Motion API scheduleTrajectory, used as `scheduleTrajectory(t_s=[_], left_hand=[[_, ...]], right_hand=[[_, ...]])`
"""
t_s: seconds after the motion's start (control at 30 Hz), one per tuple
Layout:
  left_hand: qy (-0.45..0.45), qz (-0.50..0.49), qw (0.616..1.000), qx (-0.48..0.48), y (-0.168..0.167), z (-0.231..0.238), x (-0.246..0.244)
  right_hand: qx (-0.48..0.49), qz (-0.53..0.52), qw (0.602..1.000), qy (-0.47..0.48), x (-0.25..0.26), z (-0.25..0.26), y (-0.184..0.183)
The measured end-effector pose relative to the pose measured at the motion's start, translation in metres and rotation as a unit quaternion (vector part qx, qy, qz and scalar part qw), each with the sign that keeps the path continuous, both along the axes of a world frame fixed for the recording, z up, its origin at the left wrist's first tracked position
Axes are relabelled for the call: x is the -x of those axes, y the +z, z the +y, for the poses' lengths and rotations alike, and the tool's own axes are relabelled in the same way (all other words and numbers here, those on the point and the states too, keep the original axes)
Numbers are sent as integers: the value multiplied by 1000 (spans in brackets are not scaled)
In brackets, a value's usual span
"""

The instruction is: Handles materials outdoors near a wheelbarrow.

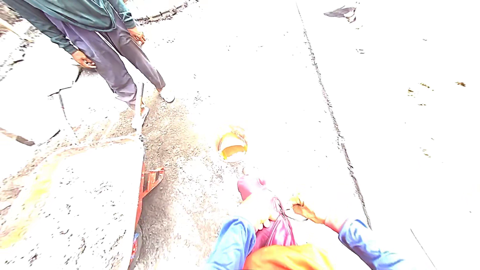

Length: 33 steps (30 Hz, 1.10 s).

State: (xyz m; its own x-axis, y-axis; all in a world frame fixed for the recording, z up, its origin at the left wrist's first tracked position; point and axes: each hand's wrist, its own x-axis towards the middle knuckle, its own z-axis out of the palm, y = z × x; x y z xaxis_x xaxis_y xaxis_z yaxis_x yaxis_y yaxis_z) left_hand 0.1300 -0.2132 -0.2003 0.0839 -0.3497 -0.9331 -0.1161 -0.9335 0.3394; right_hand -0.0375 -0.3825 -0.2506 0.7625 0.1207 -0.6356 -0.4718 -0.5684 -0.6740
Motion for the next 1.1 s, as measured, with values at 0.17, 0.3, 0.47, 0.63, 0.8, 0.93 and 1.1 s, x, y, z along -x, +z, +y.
scheduleTrajectory(t_s=[0.17,0.3,0.47,0.63,0.8,0.93,1.1], left_hand=[[-55,-21,992,112,-17,7,13],[-108,-70,988,86,-25,-2,16],[-91,-125,983,103,-21,-5,17],[100,-160,974,125,1,8,-2],[202,-128,951,195,-13,20,-9],[170,-114,962,181,-14,25,-9],[247,-72,954,154,-17,36,-9]], right_hand=[[-4,72,997,-37,4,3,0],[7,-84,995,-61,25,-4,-55],[-2,-25,999,-35,9,-4,-14],[-17,14,997,-77,-12,9,4],[2,-79,983,-166,-41,32,-4],[56,-29,990,-126,-67,50,-2],[-104,16,987,-124,-52,31,-11]])
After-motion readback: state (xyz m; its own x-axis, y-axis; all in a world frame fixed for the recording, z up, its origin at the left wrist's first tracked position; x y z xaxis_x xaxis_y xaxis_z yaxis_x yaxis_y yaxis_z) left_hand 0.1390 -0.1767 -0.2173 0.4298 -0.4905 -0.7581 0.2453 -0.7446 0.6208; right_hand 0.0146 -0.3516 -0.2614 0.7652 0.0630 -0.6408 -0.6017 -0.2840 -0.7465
